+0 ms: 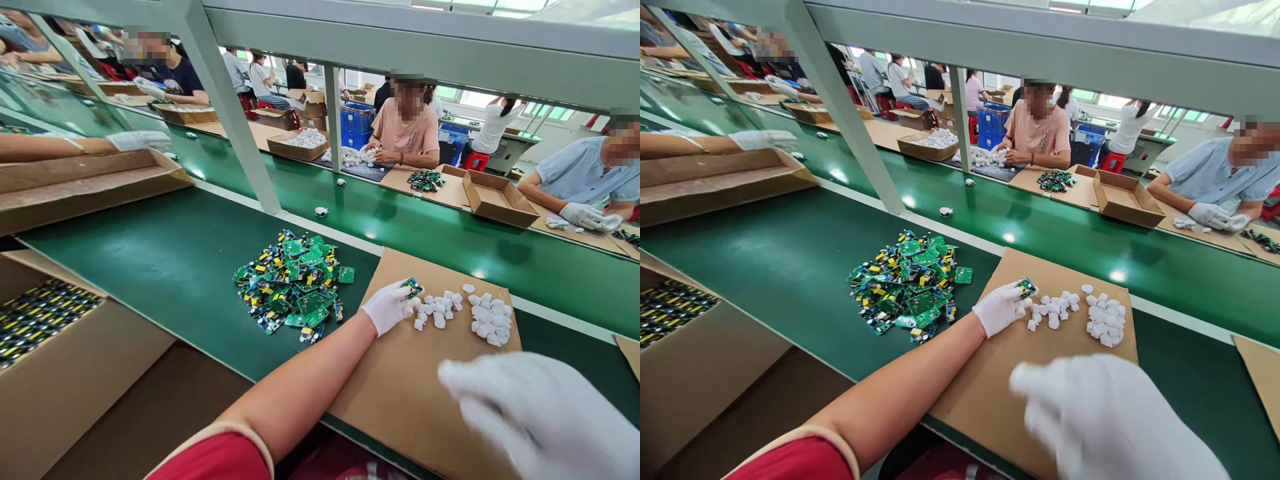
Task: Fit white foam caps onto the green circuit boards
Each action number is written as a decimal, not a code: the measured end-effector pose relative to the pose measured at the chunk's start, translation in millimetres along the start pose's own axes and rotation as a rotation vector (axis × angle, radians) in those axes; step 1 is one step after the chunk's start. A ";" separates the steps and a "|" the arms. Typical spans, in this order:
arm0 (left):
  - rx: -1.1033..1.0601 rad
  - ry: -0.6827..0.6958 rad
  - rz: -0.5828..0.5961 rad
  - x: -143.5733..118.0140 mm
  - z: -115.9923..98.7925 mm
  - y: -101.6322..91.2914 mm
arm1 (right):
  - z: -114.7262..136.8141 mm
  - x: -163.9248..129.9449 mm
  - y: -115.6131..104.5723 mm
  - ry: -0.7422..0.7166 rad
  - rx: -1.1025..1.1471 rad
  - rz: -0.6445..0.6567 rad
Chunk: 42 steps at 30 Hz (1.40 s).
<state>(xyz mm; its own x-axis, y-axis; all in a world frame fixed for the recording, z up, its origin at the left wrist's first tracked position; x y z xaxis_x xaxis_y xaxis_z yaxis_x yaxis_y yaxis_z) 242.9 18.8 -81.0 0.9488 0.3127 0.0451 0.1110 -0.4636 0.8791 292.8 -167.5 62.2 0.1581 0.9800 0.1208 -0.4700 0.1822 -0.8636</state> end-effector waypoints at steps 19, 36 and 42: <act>-0.009 0.025 -0.027 -1.2 -5.9 2.5 | -65.8 52.5 84.3 0.145 0.122 0.138; 0.112 -0.011 0.028 -2.8 -2.5 7.0 | -86.9 7.0 53.8 0.175 -0.043 0.075; 0.173 -0.068 0.091 -5.0 4.9 19.1 | -65.6 -33.4 105.6 0.146 -0.344 0.246</act>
<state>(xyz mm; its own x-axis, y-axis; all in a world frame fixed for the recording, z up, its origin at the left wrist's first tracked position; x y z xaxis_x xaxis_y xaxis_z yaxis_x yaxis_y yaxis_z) 241.7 4.3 -66.7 0.9744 0.2086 0.0835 0.0671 -0.6247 0.7780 294.8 -186.2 -65.1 0.2105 0.9648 -0.1578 -0.1963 -0.1164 -0.9736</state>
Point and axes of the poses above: each hand's wrist, its own x-axis towards the middle knuckle, its own y-axis out of the palm, z = x × y, the point moved 6 cm from there along x, towards the middle knuckle, and after that the axes turned 15 degrees about z, right-handed, at the moved point
